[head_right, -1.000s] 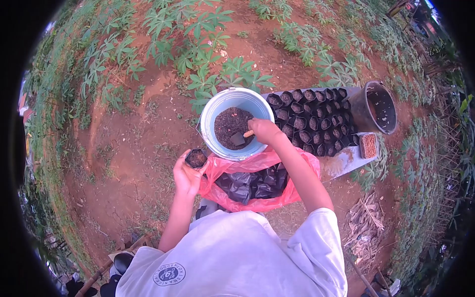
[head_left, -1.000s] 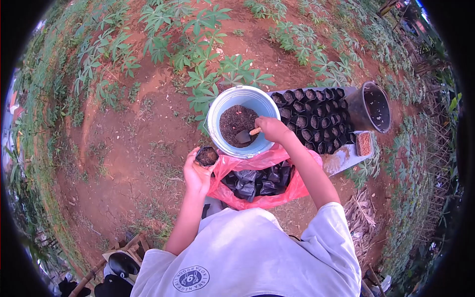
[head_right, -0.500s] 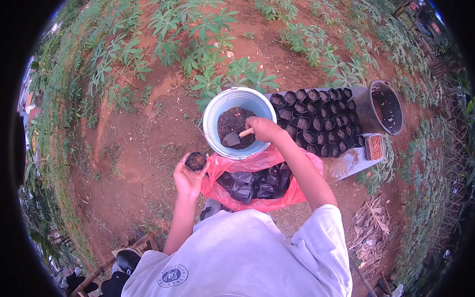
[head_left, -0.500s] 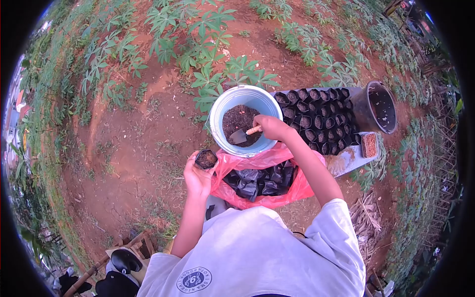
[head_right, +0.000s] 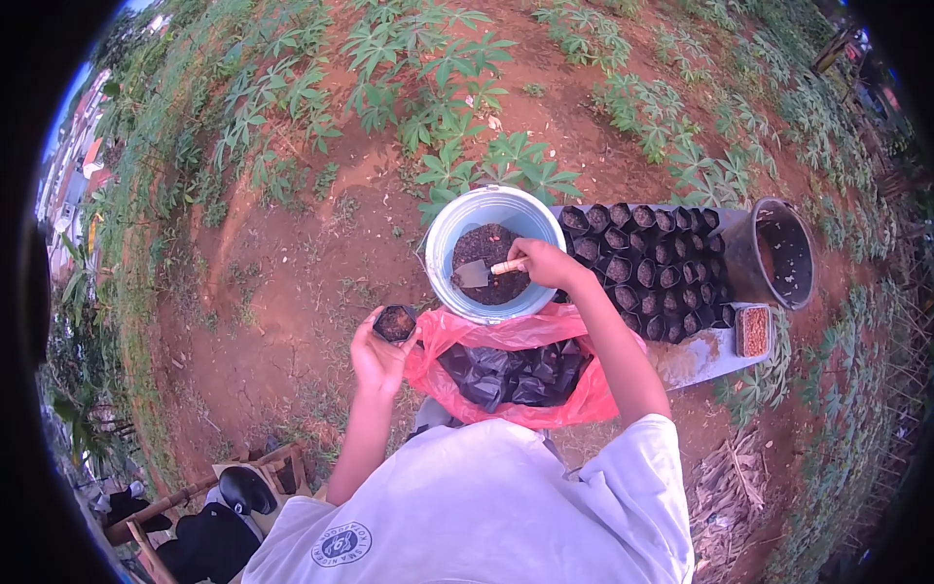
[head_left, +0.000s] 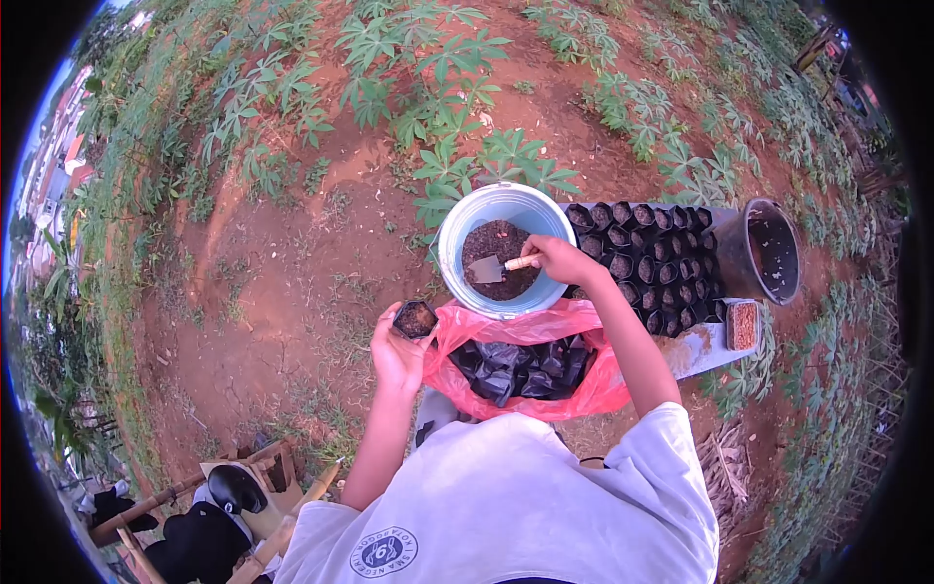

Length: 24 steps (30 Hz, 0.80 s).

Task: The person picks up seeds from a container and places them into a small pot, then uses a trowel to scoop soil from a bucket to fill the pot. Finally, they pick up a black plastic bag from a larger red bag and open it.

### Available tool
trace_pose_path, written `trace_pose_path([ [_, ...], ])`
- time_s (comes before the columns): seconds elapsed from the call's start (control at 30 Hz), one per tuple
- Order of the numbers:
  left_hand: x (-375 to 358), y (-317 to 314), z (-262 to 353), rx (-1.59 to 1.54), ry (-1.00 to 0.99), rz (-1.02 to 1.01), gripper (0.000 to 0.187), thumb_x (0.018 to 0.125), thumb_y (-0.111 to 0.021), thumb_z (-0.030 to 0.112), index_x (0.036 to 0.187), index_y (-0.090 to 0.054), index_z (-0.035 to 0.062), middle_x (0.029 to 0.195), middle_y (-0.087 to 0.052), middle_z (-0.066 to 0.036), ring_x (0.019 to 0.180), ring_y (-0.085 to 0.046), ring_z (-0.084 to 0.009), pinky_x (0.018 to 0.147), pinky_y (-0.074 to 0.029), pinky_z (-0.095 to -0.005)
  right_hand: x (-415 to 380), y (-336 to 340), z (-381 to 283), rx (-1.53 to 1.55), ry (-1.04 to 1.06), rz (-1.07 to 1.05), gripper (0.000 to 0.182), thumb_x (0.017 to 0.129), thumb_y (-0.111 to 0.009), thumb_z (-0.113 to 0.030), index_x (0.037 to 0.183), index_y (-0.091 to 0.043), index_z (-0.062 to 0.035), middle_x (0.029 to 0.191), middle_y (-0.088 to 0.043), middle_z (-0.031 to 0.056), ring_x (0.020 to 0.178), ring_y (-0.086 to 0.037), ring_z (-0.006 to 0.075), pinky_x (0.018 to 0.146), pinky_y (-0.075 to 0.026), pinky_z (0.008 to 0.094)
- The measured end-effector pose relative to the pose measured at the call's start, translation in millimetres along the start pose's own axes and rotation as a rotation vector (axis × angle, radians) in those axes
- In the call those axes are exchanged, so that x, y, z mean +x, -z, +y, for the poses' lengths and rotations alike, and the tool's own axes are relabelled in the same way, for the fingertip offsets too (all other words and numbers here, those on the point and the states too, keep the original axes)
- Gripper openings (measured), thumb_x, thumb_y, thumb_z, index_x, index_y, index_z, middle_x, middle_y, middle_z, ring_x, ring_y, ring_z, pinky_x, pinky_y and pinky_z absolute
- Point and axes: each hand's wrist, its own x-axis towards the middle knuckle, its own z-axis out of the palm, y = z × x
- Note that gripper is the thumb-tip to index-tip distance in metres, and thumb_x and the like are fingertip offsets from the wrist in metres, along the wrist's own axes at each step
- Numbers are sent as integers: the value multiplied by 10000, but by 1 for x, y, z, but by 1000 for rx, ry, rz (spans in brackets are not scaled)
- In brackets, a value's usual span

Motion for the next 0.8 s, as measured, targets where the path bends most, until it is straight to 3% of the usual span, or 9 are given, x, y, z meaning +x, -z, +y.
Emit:
trace_pose_path([
  [0.27,-25,-11,-27,-26,-37,39,312,904,-478,260,1152,-506,72,1129,-603,-119,1078,-599,-284,932,-497,-527,-35,31,-23,21,98,43,159,861,-582,29,1017,-594,1,932,-660,153,908,-643,272,817,-483,362],
  [0.53,-50,-38,-62,11,-13,11,282,918,-499,268,1141,-523,97,1154,-601,-104,1108,-602,-272,961,-484,-547,-103,63,-57,27,328,115,188,826,-575,62,1007,-610,22,935,-648,157,883,-631,287,801,-480,367],
  [0.6,-57,-48,-72,36,-21,44,319,921,-488,290,1170,-508,92,1187,-588,-109,1132,-585,-280,964,-475,-545,-121,68,-60,35,324,114,200,820,-575,62,1011,-614,20,939,-644,156,885,-626,299,803,-480,374],
  [0.67,-67,-60,-81,61,-24,75,357,924,-477,312,1199,-493,86,1219,-575,-114,1157,-569,-287,966,-465,-542,-139,73,-63,-11,368,114,173,833,-581,16,1004,-605,22,979,-641,184,949,-619,360,809,-481,416],
  [0.8,-71,-58,-104,62,57,-17,354,946,-501,342,1213,-493,109,1229,-574,-106,1165,-562,-284,1003,-432,-542,-172,77,-71,-76,389,143,227,789,-558,52,1009,-610,25,981,-642,191,970,-612,373,824,-482,432],
])
